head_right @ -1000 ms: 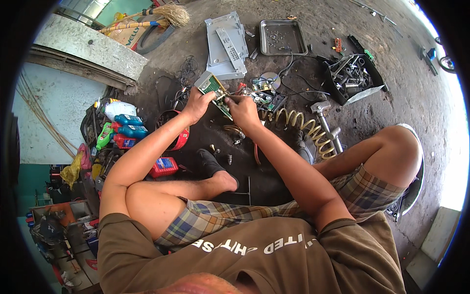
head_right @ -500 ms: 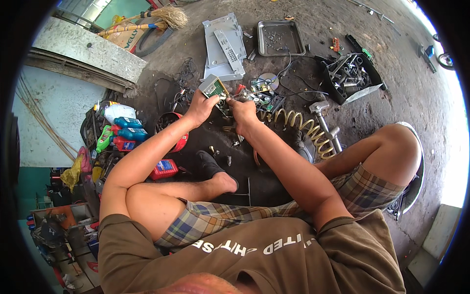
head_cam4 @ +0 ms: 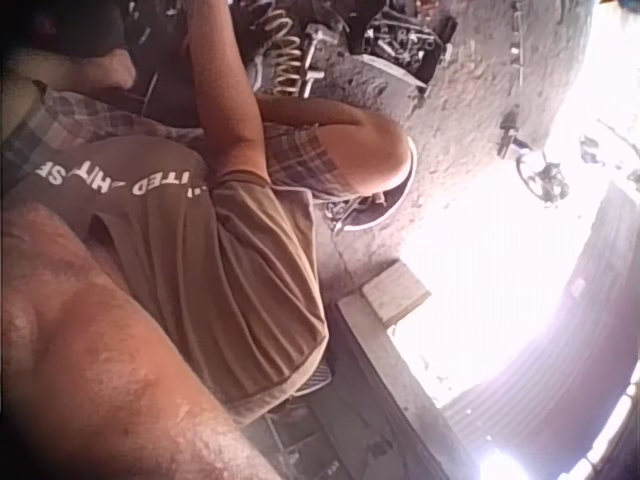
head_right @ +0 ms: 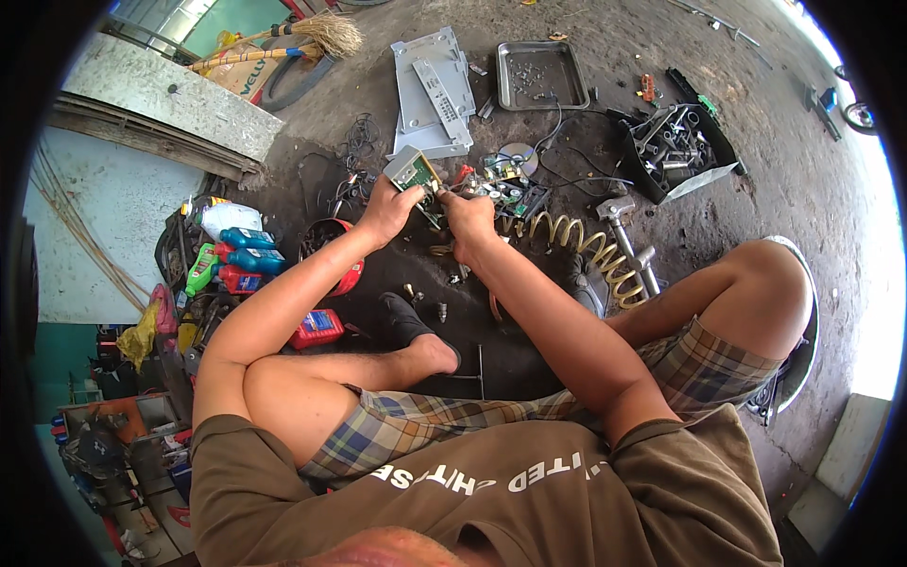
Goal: The person sits on the floor and uses pliers to remove a small metal component from a green circuit board. They then use the pliers to manipulate and adjust wires and components on the board.
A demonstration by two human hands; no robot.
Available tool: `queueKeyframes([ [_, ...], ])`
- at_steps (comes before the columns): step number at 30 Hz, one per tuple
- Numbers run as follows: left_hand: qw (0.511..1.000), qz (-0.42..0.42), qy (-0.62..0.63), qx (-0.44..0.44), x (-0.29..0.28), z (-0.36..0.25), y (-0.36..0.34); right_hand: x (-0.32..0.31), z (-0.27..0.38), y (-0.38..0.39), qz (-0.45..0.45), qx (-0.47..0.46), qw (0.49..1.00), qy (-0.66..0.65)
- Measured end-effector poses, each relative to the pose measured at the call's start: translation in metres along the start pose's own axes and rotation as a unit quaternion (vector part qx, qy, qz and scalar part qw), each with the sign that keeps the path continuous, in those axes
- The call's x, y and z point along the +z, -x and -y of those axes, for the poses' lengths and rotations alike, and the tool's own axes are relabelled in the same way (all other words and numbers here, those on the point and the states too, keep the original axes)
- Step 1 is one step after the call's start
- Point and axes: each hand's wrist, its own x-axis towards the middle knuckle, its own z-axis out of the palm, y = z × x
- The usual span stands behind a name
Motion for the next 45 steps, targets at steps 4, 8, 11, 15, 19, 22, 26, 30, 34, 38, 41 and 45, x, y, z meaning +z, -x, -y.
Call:
queueKeyframes([
  [4,1.000,-0.006,0.017,0.010,0.003,-0.003,0.000,0.000,-0.001,-0.001,-0.002,-0.010,1.000,0.012],
  [8,1.000,0.001,0.012,0.005,-0.001,0.001,0.000,-0.001,0.000,0.000,0.002,-0.034,0.999,0.034],
  [11,1.000,0.010,0.004,-0.002,-0.001,-0.004,-0.001,-0.003,0.000,-0.003,-0.005,-0.053,0.997,0.050],
  [15,1.000,0.004,0.017,0.000,-0.001,-0.006,0.001,-0.003,0.004,0.000,0.002,-0.038,0.997,0.068],
  [19,0.999,-0.004,0.038,0.001,0.002,-0.003,0.000,-0.002,0.008,0.003,0.005,0.021,1.000,0.016],
  [22,1.000,0.001,0.023,0.004,0.001,0.001,-0.003,0.001,0.005,0.002,-0.019,0.006,0.999,0.038],
  [26,1.000,0.001,0.013,-0.005,-0.003,0.009,-0.001,-0.001,0.002,0.006,0.006,-0.051,0.997,0.055],
  [30,1.000,-0.008,0.023,0.006,0.002,0.001,-0.002,-0.005,0.001,0.001,0.002,-0.083,0.993,0.082],
  [34,1.000,-0.012,0.018,0.005,-0.003,0.013,0.000,0.001,0.006,0.005,-0.008,-0.035,0.997,0.073],
  [38,1.000,0.011,0.017,-0.010,-0.003,0.012,-0.002,-0.001,0.004,0.003,-0.009,-0.049,0.997,0.065],
  [41,0.999,0.022,0.016,-0.023,-0.005,0.014,-0.001,-0.001,0.004,0.004,0.003,-0.049,0.997,0.066],
  [45,0.999,-0.008,0.033,-0.009,-0.001,0.008,-0.001,-0.002,0.003,0.005,0.008,-0.044,0.996,0.072],
])
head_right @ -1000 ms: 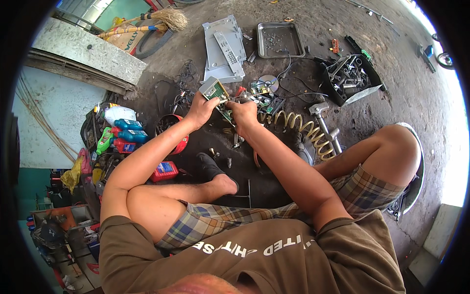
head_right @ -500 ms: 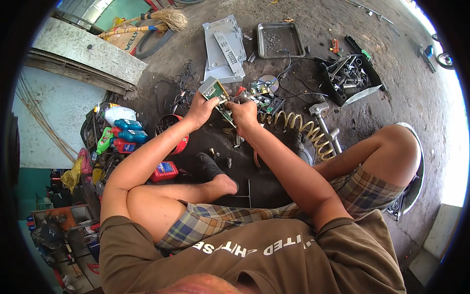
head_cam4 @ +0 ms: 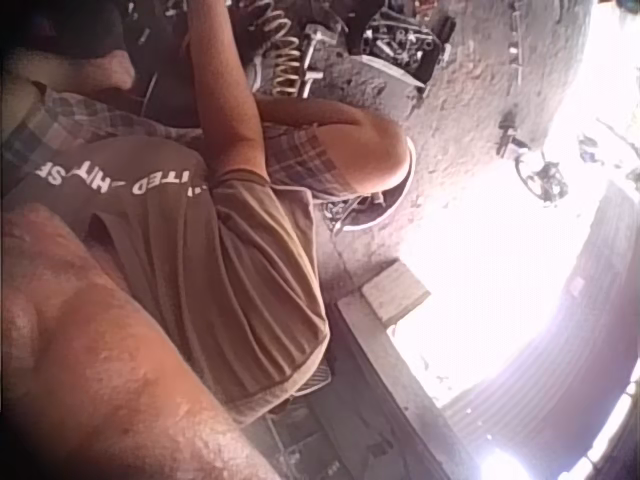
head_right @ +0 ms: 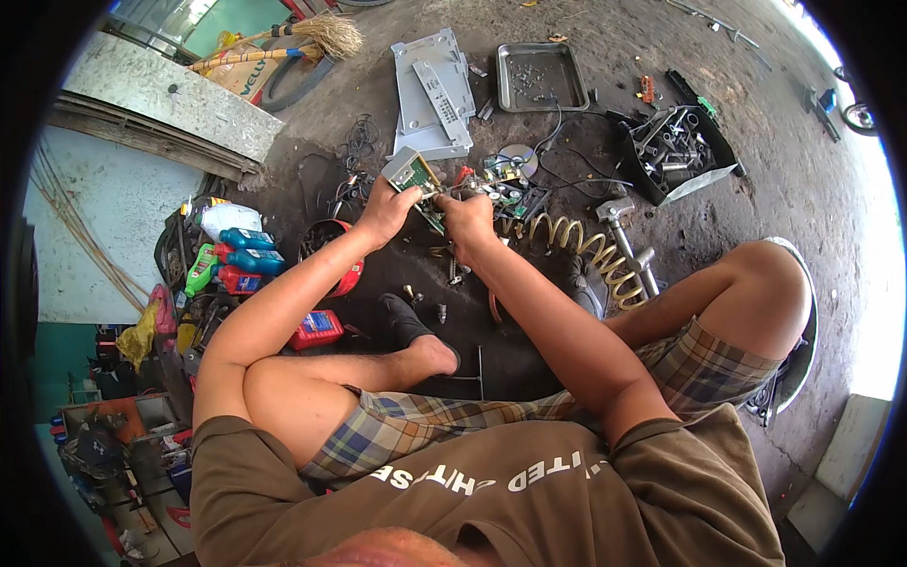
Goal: The person sits on the floor and uses pliers to remove a small metal component from a green circuit board. They then use the pliers to manipulate and adjust wires and components on the board.
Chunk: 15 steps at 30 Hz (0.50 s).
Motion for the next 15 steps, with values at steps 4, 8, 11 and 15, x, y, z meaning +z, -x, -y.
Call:
queueKeyframes([
  [4,0.998,0.037,-0.028,-0.032,-0.010,-0.003,0.002,0.001,-0.002,0.005,0.018,-0.030,0.999,-0.019],
  [8,0.999,0.041,0.007,-0.035,-0.010,-0.010,-0.002,-0.011,-0.016,-0.008,0.060,-0.074,0.995,-0.013],
  [11,0.999,0.025,0.023,-0.029,-0.014,-0.009,-0.001,-0.023,-0.026,-0.018,0.110,-0.073,0.991,-0.001],
  [15,1.000,-0.008,0.008,-0.024,-0.020,-0.003,0.000,-0.063,-0.023,-0.042,0.058,-0.228,0.777,0.584],
])
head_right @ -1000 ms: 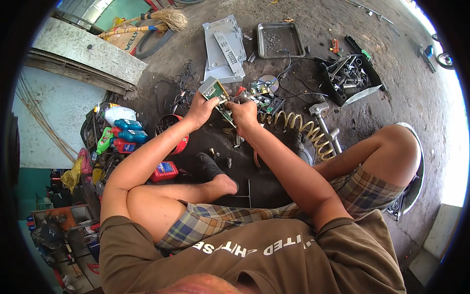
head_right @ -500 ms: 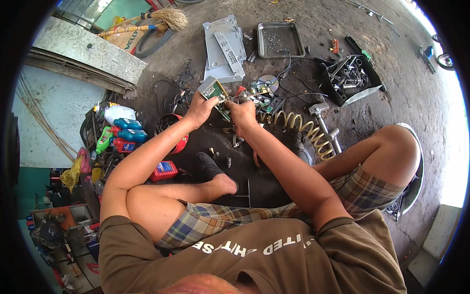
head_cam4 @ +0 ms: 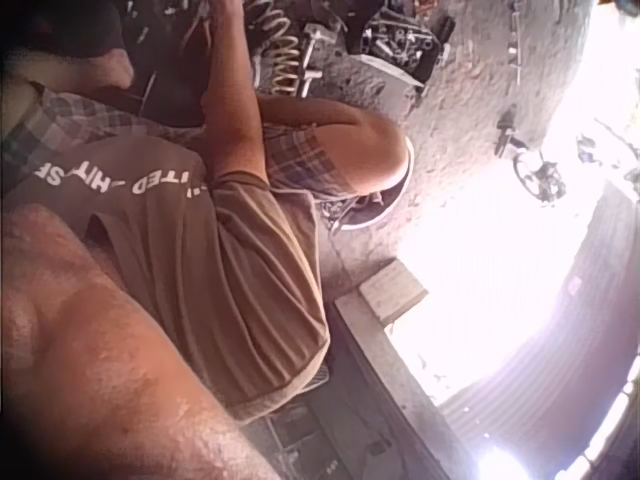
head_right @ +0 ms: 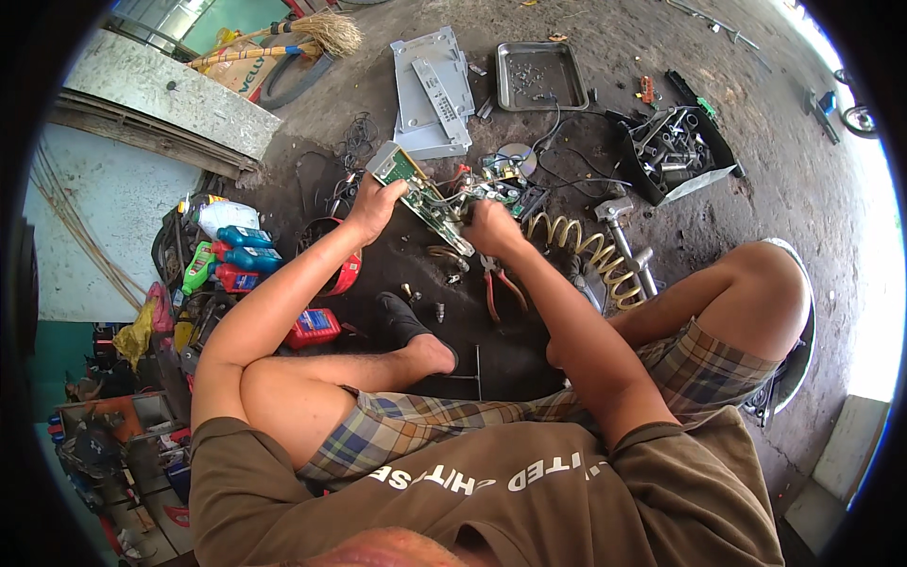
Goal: The person sits on the floor and uses pliers to remove a small metal component from a green circuit board. They then use the pliers to manipulate and adjust wires and components on the board.
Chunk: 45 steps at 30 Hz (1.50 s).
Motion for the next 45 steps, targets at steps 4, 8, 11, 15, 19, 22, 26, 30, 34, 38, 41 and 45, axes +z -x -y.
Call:
queueKeyframes([
  [4,1.000,0.004,0.015,-0.014,0.003,-0.013,0.001,-0.011,-0.030,-0.014,0.036,0.041,0.997,0.048],
  [8,0.999,-0.007,0.034,-0.008,0.008,-0.018,0.004,-0.019,-0.034,-0.018,0.044,0.071,0.995,0.046],
  [11,0.999,0.001,0.023,-0.022,-0.003,0.002,0.004,-0.017,-0.045,-0.031,0.041,0.135,0.990,-0.001],
  [15,1.000,0.004,0.029,-0.003,-0.003,0.004,0.003,-0.028,-0.077,-0.060,-0.054,0.193,0.975,-0.098],
  [19,0.999,0.000,0.012,-0.040,-0.015,0.004,0.015,-0.083,-0.055,-0.125,-0.050,0.302,0.889,-0.340],
  [22,0.998,0.027,0.001,-0.053,-0.016,0.009,0.001,-0.145,-0.082,-0.171,-0.095,0.229,0.789,-0.562],
  [26,0.995,0.047,0.083,-0.016,0.002,-0.011,-0.004,-0.151,-0.126,-0.173,-0.143,0.302,0.719,-0.609],
  [30,0.991,0.035,0.121,-0.055,-0.027,0.014,0.011,-0.058,-0.122,-0.118,-0.017,0.364,0.557,-0.746],
  [34,0.988,0.016,0.132,-0.072,-0.029,0.007,0.011,0.044,-0.104,-0.046,0.066,0.463,0.475,-0.745],
  [38,0.989,0.003,0.130,-0.066,-0.009,0.000,-0.012,0.024,-0.091,-0.056,0.023,0.285,0.610,-0.739],
  [41,0.992,-0.056,0.091,-0.065,-0.025,0.009,0.001,-0.039,0.046,-0.034,-0.096,0.163,0.816,-0.546],
  [45,0.991,-0.079,0.085,-0.059,-0.019,0.001,-0.009,-0.070,0.081,0.005,-0.166,-0.025,0.947,-0.275],
])
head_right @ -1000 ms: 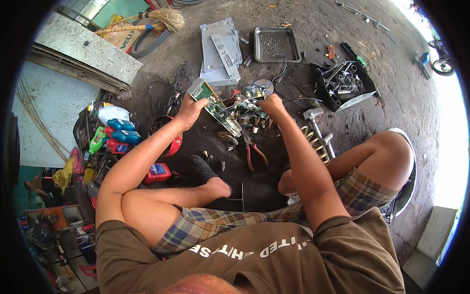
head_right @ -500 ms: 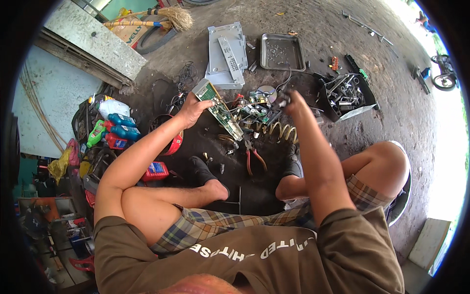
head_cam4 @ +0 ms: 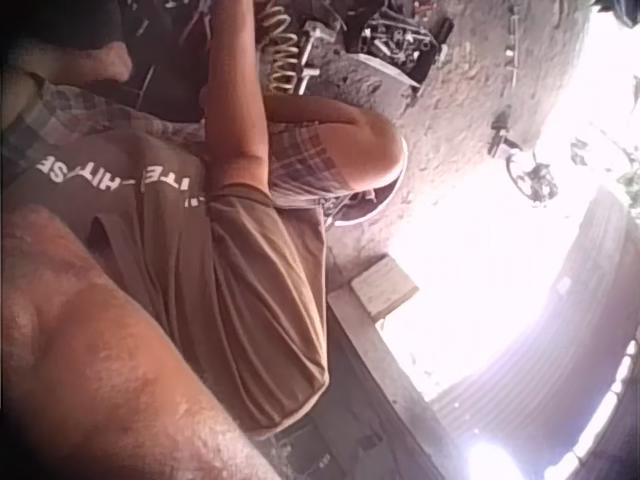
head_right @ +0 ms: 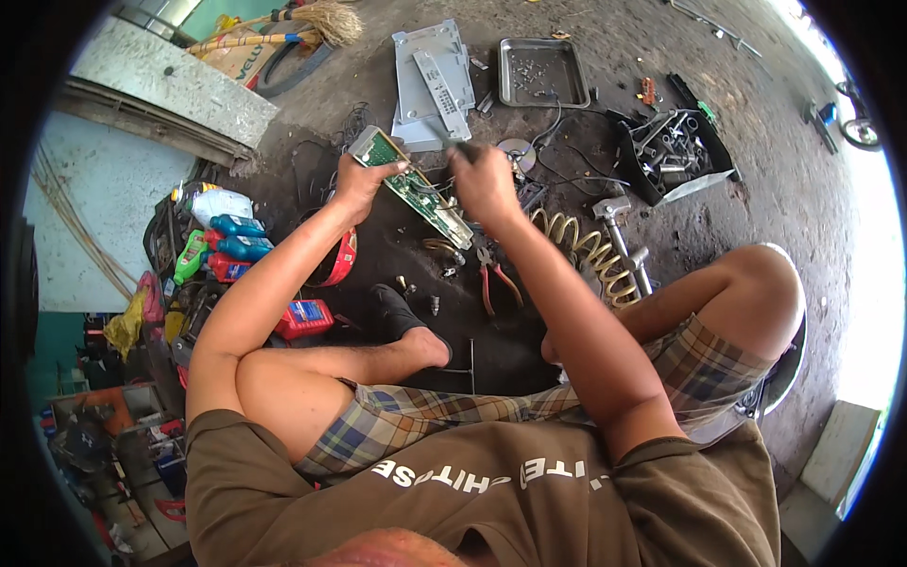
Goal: The person sits on the floor and uses pliers to remove a small metal component from a green circuit board. They then use the pliers to manipulate and adjust wires and components on the board.
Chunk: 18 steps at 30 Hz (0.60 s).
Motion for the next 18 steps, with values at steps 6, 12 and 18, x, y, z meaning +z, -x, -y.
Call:
queueKeyframes([
  [6,0.999,0.005,-0.037,0.010,0.006,0.006,-0.003,0.023,-0.020,0.038,0.055,0.028,0.997,-0.045],
  [12,0.995,0.008,-0.088,0.036,0.009,0.002,0.004,0.030,-0.013,0.039,0.051,0.048,0.996,-0.050],
  [18,0.992,0.003,-0.124,0.036,0.009,0.001,0.007,0.033,-0.014,0.038,0.052,0.079,0.994,-0.057],
])
